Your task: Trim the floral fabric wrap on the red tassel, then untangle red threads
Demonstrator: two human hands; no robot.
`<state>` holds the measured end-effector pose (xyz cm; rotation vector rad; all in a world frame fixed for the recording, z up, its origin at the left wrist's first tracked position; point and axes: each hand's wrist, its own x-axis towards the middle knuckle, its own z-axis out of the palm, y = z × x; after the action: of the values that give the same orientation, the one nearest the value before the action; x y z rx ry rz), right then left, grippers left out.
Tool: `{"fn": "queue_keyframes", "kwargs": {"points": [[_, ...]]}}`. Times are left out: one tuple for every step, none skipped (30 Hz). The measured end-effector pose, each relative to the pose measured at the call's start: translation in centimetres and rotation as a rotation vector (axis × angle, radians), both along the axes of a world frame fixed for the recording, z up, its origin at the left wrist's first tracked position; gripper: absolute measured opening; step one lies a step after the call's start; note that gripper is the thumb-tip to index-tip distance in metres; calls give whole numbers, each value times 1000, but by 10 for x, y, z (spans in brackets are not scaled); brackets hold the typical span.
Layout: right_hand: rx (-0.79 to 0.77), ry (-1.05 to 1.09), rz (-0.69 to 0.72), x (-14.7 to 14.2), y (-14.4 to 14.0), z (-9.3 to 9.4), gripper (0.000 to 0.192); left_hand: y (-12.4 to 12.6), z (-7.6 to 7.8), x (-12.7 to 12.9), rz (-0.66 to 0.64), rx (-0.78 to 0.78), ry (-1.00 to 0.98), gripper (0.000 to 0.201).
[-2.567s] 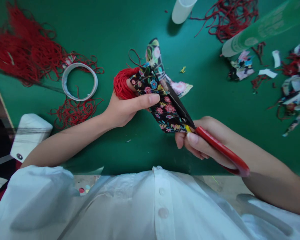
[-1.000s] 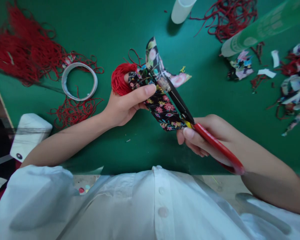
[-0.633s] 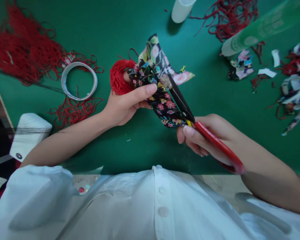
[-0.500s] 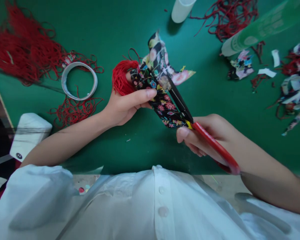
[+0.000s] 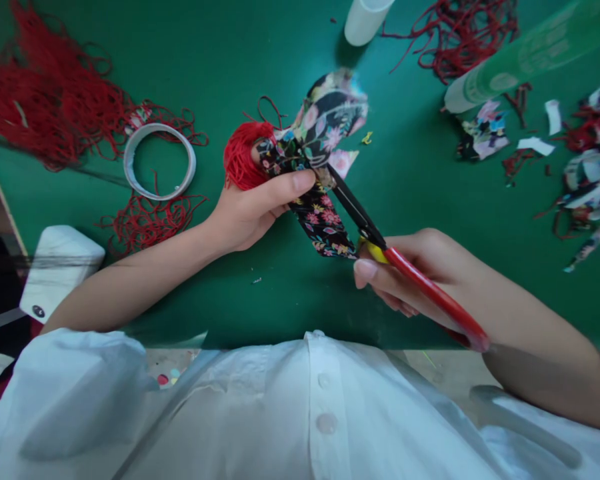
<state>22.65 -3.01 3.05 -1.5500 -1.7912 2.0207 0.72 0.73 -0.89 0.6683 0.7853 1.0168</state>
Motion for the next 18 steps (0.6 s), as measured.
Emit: {"fn": "queue_keyframes", "kwargs": {"points": [[8,-8,10,0,0,0,58,0,0,0,3,-11,9,45],[17,-16,20,1,0,0,59,0,0,0,2,-16,11,43],[23,-21,34,2,0,1,60,1,0,0,-1,-20,9,41],[31,-22,51,3,0,1,61,2,-1,0,4,-25,7,39],[42,-22,72,4,1,2,61,2,-2,0,15,-36,12,36],[57,-26,95,6,3,4,62,3,-2,0,30,-54,28,32],[76,-34,117,9,5,5,62,4,-3,0,50,-74,51,28],[97,-47,136,12,8,7,64,4,-4,-1,69,-92,75,24],[117,-64,149,16,11,9,65,5,-4,-1,87,-106,93,21],[132,-77,154,20,14,11,66,5,-4,-1,107,-114,99,19],[135,-82,153,24,17,13,66,5,-4,0,127,-113,97,18],[124,-65,155,28,19,15,66,5,-3,1,148,-104,88,17],[110,-40,145,31,20,16,66,5,-3,2,164,-91,80,17],[94,-10,118,32,21,17,65,4,-2,3,167,-75,78,16],[93,24,59,32,20,17,63,4,-1,4,152,-55,81,16],[113,53,-34,29,19,16,60,3,-1,4,125,-30,89,17],[142,75,-152,26,17,14,55,3,-2,4,85,-3,107,20],[219,98,-318,21,15,11,53,2,-3,3,36,29,141,24]]}}
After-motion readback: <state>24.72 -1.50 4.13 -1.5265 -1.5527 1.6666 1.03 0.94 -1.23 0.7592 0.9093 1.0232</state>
